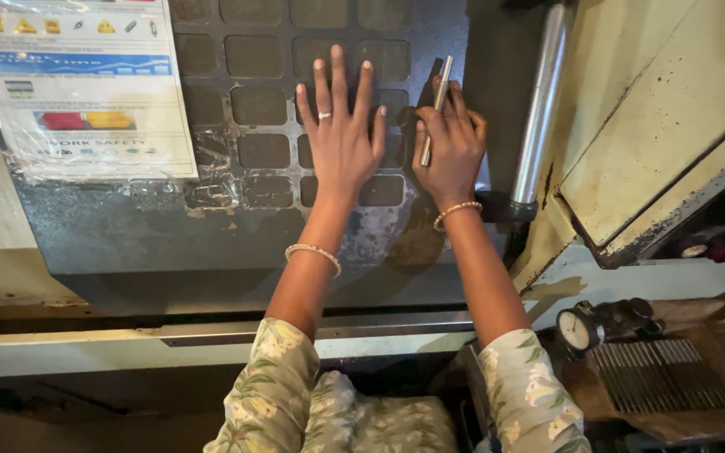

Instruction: The person operates a press machine by inserting a metal rod into a mold, closing the press, and then removing the processed rod. This cycle is repeated multiple times throughout the clip.

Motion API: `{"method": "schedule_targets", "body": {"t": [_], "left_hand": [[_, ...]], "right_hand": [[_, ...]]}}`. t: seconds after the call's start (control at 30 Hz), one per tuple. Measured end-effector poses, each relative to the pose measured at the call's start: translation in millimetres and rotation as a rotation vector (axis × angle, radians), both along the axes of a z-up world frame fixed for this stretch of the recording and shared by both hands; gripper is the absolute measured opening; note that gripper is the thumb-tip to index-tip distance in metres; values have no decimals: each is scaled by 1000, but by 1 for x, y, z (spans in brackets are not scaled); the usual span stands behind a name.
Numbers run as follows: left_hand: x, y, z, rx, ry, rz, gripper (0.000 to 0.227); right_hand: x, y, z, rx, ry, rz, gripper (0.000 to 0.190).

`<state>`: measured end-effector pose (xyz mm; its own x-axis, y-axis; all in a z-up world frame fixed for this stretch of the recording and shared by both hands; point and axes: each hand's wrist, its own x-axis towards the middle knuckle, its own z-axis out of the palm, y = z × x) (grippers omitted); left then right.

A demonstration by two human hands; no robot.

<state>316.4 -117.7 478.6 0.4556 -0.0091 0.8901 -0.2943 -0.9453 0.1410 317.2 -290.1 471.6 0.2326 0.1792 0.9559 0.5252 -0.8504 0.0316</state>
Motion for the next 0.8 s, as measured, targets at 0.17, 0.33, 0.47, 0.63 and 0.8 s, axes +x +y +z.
{"method": "schedule_targets", "body": {"t": [0.17,0.33,0.47,0.63,0.8], "left_hand": [[1,1,-2,-1,-54,5,56],[3,1,-6,27,-100,30,53],[6,2,-11,26,-152,8,50],[11,3,-14,41,-205,9,49],[14,3,-13,73,-171,47,50]], "right_hand": [[0,0,-2,-1,5,-7,9],[2,-1,-2,3,-7,12,10],[3,-1,-2,7,-5,1,11],[3,-2,-3,9,-8,-7,11],[4,-2,-4,19,-9,-25,9]]}}
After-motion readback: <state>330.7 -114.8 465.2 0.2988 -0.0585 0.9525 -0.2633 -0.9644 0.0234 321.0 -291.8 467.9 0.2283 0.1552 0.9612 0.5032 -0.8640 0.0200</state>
